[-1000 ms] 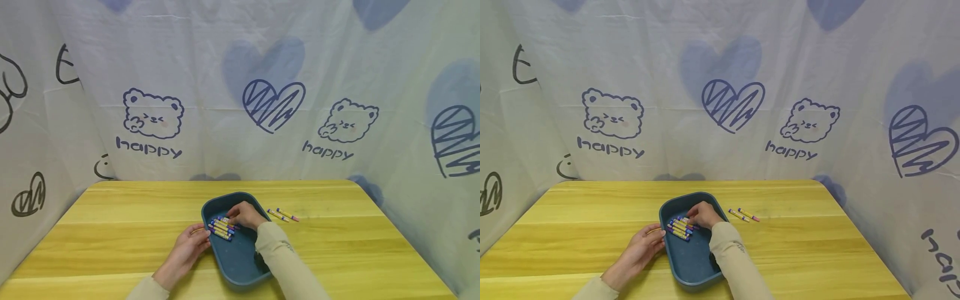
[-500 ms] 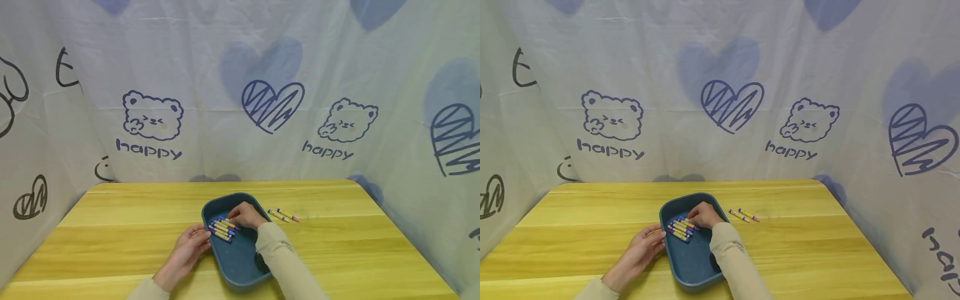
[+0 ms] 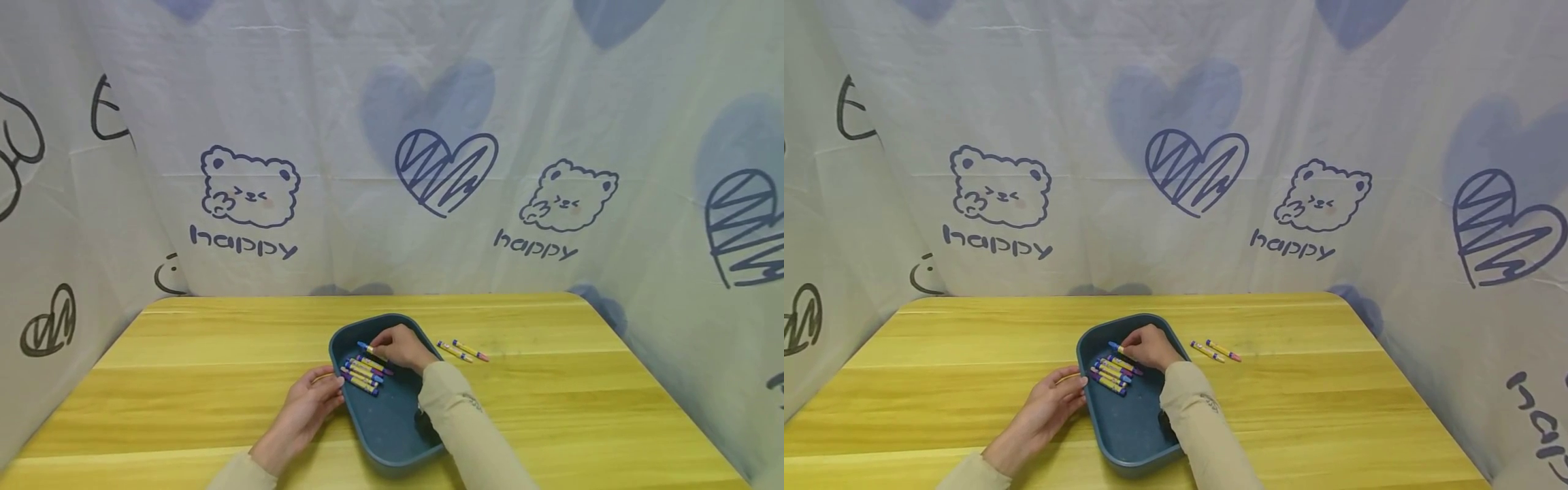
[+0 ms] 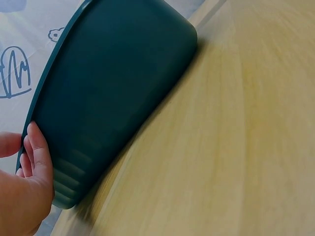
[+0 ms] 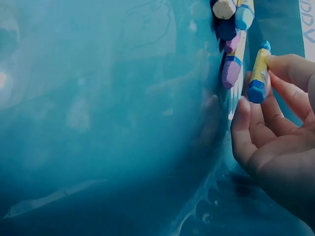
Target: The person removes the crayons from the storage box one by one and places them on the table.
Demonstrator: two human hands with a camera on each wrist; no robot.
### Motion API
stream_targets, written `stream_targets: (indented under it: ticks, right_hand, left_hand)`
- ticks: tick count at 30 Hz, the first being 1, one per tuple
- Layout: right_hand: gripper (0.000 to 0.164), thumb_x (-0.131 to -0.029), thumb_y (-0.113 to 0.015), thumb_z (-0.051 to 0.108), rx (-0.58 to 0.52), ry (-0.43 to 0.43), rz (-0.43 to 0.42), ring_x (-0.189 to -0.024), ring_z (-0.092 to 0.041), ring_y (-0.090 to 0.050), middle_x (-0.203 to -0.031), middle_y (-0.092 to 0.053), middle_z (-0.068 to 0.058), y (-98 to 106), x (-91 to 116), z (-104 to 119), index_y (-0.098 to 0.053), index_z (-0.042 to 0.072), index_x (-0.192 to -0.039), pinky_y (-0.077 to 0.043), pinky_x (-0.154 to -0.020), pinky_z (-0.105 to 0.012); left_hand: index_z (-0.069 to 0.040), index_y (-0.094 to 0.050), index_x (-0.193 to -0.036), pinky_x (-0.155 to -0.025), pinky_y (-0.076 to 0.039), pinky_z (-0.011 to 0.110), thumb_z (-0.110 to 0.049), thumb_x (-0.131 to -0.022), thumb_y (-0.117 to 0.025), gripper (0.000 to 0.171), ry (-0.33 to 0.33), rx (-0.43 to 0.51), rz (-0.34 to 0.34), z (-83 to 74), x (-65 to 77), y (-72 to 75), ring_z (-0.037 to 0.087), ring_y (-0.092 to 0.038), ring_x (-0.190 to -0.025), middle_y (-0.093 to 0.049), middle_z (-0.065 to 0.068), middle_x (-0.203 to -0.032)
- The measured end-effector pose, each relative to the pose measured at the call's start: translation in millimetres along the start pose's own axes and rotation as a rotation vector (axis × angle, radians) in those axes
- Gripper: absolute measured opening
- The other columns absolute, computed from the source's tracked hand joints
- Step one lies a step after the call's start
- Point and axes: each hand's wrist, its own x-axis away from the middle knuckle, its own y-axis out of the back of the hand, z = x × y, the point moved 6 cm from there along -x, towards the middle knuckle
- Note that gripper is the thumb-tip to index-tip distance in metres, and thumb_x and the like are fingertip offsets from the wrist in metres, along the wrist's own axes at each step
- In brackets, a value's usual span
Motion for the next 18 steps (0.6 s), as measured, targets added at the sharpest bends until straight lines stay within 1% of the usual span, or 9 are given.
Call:
stream_targets:
  ticks: [6,12,14,18]
  right_hand:
    - [0.012,-0.089,-0.067,0.009,-0.053,0.004,-0.025,-0.076,-0.013,-0.060,-0.088,-0.068,-0.004,3,-2,1,-0.073,0.002,-0.097,-0.052,-0.068,-0.029]
    - [0.014,-0.091,-0.066,0.013,-0.113,0.022,-0.070,-0.079,-0.015,-0.061,-0.096,-0.068,-0.005,12,-2,8,-0.073,0.005,-0.100,-0.053,-0.071,-0.032]
    - [0.014,-0.092,-0.066,0.013,-0.106,0.023,-0.067,-0.080,-0.015,-0.061,-0.098,-0.068,-0.005,14,-2,10,-0.073,0.005,-0.101,-0.053,-0.071,-0.032]
    - [0.014,-0.091,-0.066,0.012,-0.070,0.022,-0.043,-0.083,-0.016,-0.061,-0.095,-0.069,-0.005,20,-2,18,-0.074,0.005,-0.100,-0.053,-0.072,-0.032]
  left_hand:
    - [0.008,-0.039,-0.121,-0.067,-0.052,0.021,0.008,-0.091,-0.052,0.033,0.002,0.001,0.001,-1.5,0.3,-0.2,0.010,-0.057,-0.070,-0.060,0.003,-0.085]
    - [0.008,-0.039,-0.121,-0.068,-0.052,0.021,0.008,-0.091,-0.053,0.033,0.004,-0.002,-0.003,-2.6,0.7,0.1,0.011,-0.058,-0.071,-0.060,0.004,-0.086]
    - [0.009,-0.039,-0.121,-0.068,-0.052,0.021,0.008,-0.091,-0.053,0.033,0.006,-0.002,0.000,-2.7,0.7,-0.1,0.011,-0.058,-0.072,-0.060,0.004,-0.086]
    - [0.009,-0.038,-0.122,-0.069,-0.052,0.021,0.007,-0.091,-0.053,0.035,0.015,0.002,0.010,-1.8,0.6,-0.4,0.011,-0.057,-0.073,-0.060,0.004,-0.088]
